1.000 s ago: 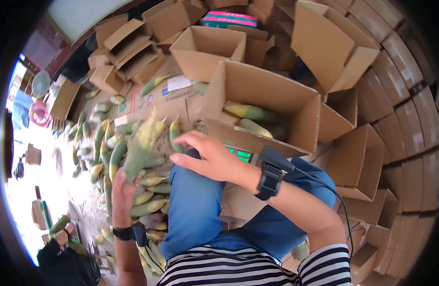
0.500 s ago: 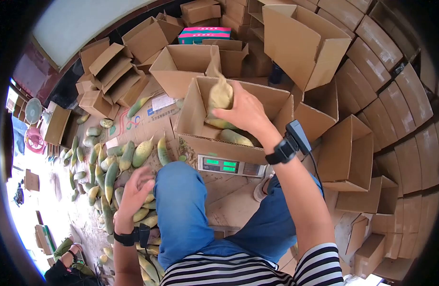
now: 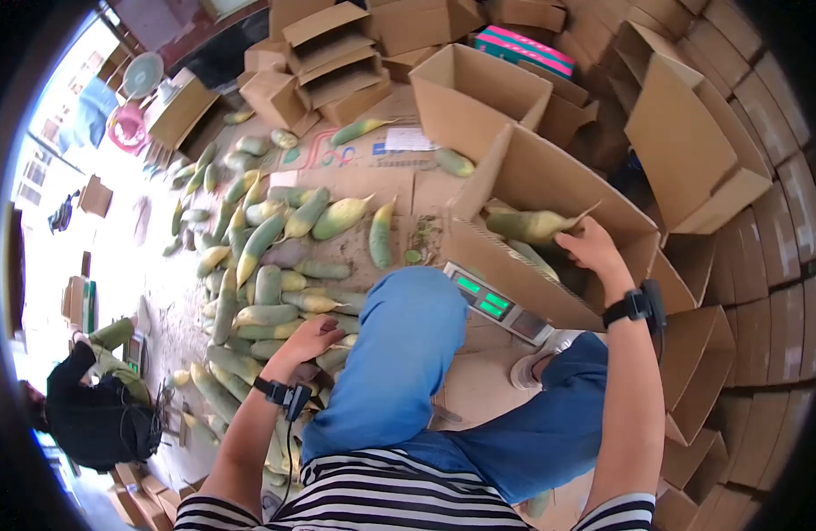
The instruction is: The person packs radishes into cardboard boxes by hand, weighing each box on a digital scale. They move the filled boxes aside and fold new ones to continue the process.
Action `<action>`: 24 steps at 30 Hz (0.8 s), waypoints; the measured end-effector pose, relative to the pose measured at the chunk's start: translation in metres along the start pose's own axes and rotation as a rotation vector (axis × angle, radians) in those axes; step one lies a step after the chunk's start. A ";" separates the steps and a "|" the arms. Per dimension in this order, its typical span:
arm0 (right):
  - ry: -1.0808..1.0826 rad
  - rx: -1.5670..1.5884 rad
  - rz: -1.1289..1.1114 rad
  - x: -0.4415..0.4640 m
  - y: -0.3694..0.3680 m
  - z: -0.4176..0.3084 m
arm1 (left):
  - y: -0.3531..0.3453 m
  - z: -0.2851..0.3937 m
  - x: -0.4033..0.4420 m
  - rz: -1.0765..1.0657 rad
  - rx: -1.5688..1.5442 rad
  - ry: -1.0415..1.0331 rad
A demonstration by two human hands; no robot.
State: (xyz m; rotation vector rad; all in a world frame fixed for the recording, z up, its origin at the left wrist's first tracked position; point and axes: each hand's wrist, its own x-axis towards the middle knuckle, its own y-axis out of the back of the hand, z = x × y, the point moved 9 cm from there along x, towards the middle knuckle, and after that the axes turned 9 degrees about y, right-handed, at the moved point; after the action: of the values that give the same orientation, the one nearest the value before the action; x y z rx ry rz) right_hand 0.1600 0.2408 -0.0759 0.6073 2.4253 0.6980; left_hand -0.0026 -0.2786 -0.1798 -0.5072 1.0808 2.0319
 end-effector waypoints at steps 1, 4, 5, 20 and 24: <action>0.149 -0.325 0.130 0.013 0.014 0.012 | -0.001 -0.010 0.001 0.007 -0.012 0.013; 0.260 -0.658 0.222 -0.015 0.027 -0.041 | -0.007 -0.046 0.013 0.074 0.324 0.050; 0.333 -0.685 0.252 -0.019 0.028 -0.053 | -0.009 -0.051 0.010 0.075 0.315 0.060; 0.582 -0.282 0.127 -0.088 -0.021 -0.168 | 0.098 -0.145 0.039 0.544 1.021 0.203; 0.541 -0.327 0.118 -0.084 -0.022 -0.161 | 0.095 -0.143 0.045 0.607 1.132 0.211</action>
State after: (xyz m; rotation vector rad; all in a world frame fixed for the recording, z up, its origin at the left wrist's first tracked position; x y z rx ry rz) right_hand 0.1208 0.1223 0.0579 0.4724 2.6708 1.4298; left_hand -0.1054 -0.4101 -0.2396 0.2447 2.4543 1.4403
